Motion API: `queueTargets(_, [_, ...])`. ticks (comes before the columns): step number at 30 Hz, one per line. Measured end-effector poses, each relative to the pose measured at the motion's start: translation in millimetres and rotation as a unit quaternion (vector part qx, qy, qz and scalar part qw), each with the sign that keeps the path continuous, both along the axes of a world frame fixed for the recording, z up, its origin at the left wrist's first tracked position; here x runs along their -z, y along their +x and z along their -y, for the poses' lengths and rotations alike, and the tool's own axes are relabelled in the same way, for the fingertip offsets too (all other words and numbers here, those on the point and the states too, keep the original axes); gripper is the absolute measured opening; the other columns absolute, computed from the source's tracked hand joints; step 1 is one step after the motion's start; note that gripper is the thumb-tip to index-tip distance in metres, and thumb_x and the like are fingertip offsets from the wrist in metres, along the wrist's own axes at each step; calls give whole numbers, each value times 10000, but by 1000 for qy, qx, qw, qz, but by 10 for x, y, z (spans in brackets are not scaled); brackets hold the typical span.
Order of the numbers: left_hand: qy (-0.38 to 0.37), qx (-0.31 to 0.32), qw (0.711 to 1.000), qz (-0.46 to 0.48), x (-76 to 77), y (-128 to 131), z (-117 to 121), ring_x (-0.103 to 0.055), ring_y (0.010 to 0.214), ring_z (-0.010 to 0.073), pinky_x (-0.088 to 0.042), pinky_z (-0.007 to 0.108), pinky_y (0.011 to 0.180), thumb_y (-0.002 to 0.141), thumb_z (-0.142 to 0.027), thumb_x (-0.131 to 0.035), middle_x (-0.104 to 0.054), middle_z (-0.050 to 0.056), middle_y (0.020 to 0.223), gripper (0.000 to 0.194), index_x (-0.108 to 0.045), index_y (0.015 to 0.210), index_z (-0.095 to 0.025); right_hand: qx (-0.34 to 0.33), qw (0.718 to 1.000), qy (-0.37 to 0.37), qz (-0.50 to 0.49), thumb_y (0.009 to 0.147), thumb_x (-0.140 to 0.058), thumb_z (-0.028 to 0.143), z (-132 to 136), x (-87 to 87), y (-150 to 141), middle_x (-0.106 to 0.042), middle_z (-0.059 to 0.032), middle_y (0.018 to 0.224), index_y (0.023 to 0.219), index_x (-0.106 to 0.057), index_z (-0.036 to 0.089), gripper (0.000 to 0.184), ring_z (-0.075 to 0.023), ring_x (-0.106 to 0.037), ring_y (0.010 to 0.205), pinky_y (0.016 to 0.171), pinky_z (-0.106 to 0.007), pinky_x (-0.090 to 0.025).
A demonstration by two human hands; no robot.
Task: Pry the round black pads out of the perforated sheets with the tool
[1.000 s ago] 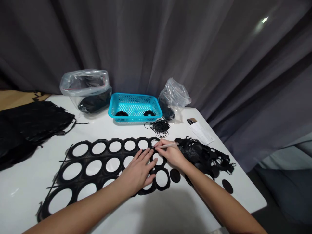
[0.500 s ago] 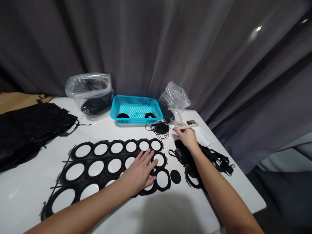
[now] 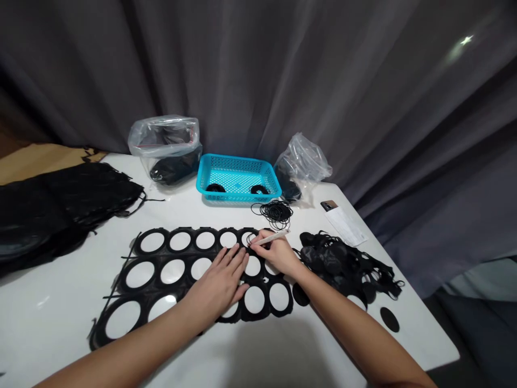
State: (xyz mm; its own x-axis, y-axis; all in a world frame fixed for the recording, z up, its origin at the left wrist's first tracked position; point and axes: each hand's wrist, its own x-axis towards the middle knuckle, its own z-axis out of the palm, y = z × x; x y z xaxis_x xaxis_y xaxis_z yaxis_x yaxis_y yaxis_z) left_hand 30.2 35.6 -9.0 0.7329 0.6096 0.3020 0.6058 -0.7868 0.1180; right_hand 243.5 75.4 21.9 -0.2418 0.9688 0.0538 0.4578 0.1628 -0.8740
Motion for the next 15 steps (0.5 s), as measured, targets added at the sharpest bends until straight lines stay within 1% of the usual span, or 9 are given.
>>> queueTargets(5, [-4, -5, 1000, 3, -7, 22, 6, -394, 1433, 328, -271, 481, 1180, 1044, -428, -423, -528, 161, 1472, 515, -489, 1446, -112, -2, 1000, 11, 18, 866, -632, 249, -24, 38, 8, -719, -29, 877, 763, -621, 215, 109, -197, -653, 842, 783, -318, -485])
queueTargets(8, [-7, -5, 1000, -12, -33, 28, 8, -409, 1423, 329, -276, 489, 1175, 1045, -413, -420, -520, 173, 1476, 508, -501, 1431, -92, -10, 998, 37, 44, 880, -634, 239, -9, 32, 6, -715, -26, 867, 772, -620, 224, 109, -205, -647, 861, 796, -325, -478])
queueTargets(11, [-10, -5, 1000, -25, -59, 30, 8, -416, 1420, 319, -275, 485, 1177, 1043, -403, -423, -504, 179, 1488, 510, -497, 1429, -79, -25, 994, 78, 76, 908, -615, 225, 63, 32, -5, -714, -31, 876, 809, -619, 235, 99, -213, -634, 885, 803, -327, -475])
queueTargets(13, [-12, -3, 999, -30, -70, 28, 3, -428, 1412, 319, -283, 480, 1174, 1036, -407, -437, -509, 178, 1484, 518, -494, 1431, -77, -57, 983, 126, 124, 941, -568, 216, 124, 49, -18, -711, -52, 899, 877, -626, 233, 89, -226, -615, 904, 819, -342, -461])
queueTargets(15, [-15, 0, 999, -29, -74, 27, -6, -435, 1406, 324, -289, 477, 1173, 1026, -408, -458, -516, 179, 1478, 529, -491, 1432, -71, -114, 957, 180, 200, 940, -547, 192, 146, 66, -20, -709, -89, 970, 977, -630, 217, 94, -255, -593, 948, 853, -378, -429])
